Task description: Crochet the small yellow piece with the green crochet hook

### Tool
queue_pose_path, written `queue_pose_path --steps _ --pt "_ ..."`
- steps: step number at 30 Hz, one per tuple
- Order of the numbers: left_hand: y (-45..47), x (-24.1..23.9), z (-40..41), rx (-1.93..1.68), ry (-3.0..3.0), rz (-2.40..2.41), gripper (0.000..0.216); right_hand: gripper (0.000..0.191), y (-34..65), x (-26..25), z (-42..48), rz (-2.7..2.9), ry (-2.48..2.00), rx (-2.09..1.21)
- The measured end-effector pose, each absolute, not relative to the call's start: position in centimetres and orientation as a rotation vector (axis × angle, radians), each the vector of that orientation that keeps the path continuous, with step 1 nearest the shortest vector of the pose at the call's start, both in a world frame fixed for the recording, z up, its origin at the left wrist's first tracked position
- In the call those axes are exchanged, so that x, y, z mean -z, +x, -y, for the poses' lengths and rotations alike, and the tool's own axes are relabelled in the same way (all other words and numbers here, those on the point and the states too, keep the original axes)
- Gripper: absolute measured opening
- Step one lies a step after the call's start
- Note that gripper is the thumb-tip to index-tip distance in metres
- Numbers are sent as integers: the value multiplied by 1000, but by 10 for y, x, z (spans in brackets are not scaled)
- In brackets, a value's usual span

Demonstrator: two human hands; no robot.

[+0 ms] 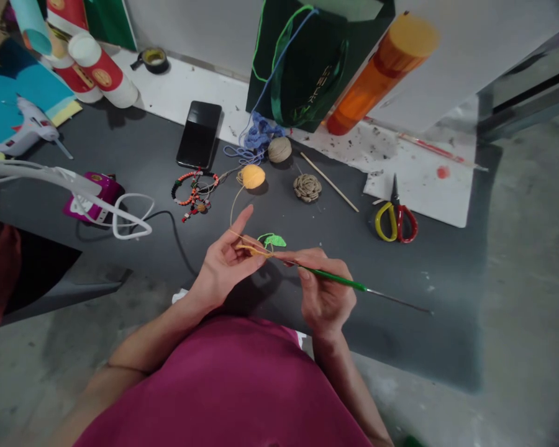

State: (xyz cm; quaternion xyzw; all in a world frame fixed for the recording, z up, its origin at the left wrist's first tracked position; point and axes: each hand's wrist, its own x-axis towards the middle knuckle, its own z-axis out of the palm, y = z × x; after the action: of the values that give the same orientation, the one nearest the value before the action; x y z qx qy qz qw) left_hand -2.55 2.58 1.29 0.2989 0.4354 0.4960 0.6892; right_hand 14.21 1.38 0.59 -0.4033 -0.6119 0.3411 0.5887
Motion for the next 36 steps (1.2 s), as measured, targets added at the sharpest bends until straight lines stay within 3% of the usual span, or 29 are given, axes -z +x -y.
queue_pose_path --steps 18,24,30,36 --pt "-19 -14 -18 -1157 841 -1070 86 25 141 -3 -9 1727 -986 -311" --pt "-17 -14 -17 -1199 874 -1094 88 33 140 -2 -7 1730 -1009 -328" --pt "-16 -15 -22 -1056 444 -822 105 41 139 8 -7 1595 -952 -490" --pt "-15 -14 -24 -899 195 -733 113 30 131 13 -7 1335 -941 -668"
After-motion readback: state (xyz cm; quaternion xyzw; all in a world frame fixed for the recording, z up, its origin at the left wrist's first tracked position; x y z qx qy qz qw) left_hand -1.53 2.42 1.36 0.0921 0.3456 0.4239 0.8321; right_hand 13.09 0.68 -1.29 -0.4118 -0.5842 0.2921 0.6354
